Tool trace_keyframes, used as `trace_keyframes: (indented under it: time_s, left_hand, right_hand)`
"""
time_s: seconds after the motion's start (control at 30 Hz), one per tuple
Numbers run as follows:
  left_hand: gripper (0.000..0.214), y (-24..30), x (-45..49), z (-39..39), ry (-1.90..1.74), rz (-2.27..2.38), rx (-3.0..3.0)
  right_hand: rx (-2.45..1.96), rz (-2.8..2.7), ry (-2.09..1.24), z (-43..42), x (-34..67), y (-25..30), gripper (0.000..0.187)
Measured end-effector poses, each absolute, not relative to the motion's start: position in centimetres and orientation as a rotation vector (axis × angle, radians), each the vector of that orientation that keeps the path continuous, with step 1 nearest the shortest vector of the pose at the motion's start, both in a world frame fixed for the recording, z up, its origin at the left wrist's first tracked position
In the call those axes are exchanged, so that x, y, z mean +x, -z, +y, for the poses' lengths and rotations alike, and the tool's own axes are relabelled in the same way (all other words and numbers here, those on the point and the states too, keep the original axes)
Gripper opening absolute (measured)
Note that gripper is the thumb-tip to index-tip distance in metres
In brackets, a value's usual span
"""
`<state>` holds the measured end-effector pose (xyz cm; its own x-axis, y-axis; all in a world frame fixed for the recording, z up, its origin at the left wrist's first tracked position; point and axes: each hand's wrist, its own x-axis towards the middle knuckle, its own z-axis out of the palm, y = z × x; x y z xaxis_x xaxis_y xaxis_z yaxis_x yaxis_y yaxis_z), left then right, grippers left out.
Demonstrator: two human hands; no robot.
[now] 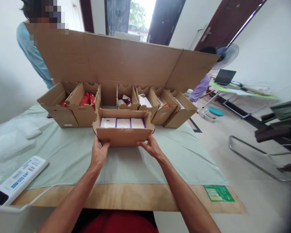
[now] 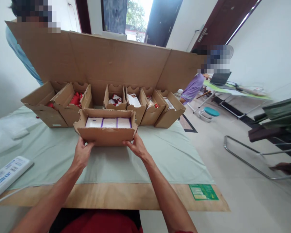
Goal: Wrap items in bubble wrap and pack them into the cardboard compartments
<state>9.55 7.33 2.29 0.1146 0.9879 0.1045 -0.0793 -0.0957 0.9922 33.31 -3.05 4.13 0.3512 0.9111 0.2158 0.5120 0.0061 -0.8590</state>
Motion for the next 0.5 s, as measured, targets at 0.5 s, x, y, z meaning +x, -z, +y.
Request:
trace_keyframes:
  time_s: [0.5]
  left_hand:
    - [0.075,-0.8,9.8,7.5,-1.083,1.062,1.704]
  right_hand:
    - [-1.914,-0.926,-0.155,-5.4,31.8,-0.6,0.05]
